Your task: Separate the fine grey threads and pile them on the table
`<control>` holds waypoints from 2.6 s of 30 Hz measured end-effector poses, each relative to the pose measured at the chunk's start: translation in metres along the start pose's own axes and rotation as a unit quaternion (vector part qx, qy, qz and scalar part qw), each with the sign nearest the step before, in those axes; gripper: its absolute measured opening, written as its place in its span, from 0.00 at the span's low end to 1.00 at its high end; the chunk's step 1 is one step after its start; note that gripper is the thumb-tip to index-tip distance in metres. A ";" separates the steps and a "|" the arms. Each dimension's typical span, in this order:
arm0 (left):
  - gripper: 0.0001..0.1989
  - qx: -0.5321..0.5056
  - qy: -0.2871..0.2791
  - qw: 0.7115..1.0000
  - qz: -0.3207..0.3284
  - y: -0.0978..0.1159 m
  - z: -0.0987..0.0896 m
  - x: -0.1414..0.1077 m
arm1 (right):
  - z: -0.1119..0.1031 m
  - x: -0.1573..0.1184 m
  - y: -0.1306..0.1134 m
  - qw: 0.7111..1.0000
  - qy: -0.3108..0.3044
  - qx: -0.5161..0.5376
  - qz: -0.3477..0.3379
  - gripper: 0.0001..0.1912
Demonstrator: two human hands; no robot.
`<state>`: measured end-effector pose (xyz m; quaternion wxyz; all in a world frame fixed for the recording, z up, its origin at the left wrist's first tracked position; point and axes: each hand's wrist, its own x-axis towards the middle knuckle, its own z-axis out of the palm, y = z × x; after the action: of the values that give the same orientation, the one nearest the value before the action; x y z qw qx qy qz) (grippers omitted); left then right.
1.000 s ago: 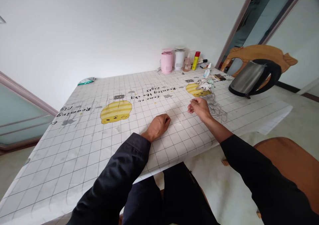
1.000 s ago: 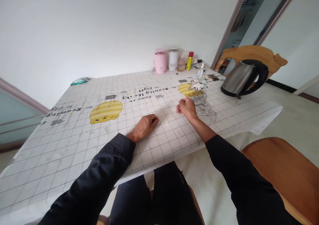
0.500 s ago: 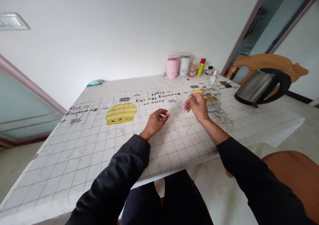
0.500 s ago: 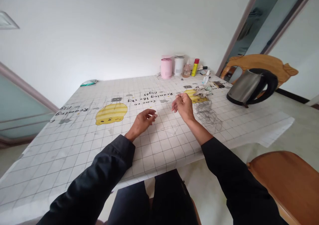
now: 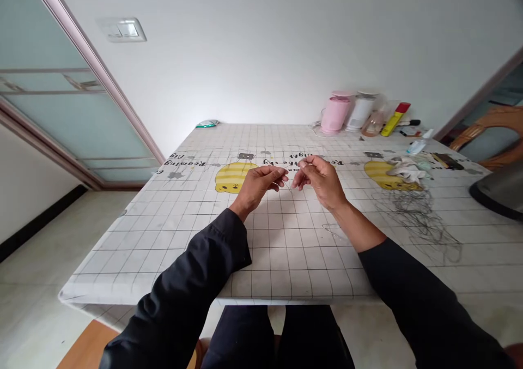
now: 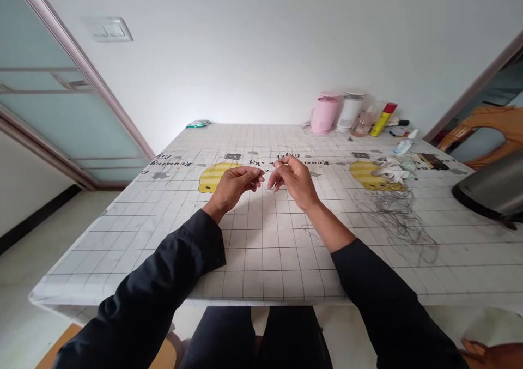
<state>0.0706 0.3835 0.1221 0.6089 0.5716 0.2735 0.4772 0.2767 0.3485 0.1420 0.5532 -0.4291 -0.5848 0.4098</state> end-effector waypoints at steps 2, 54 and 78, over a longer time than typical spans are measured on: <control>0.18 0.010 0.019 1.000 0.006 -0.003 -0.004 0.000 | 0.003 0.003 0.008 0.999 -0.013 0.035 0.028 0.29; 0.11 0.263 -0.101 0.958 -0.054 0.031 -0.058 -0.002 | -0.039 -0.018 0.026 0.932 -0.177 -0.309 -0.061 0.13; 0.10 0.215 0.042 0.975 0.047 0.034 -0.066 0.000 | -0.027 -0.021 0.026 0.958 -0.270 -0.024 0.097 0.22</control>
<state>0.0036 0.4088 0.1422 0.4365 0.6806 0.3682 0.4590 0.3055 0.3359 0.1126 0.3222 -0.3703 -0.6776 0.5476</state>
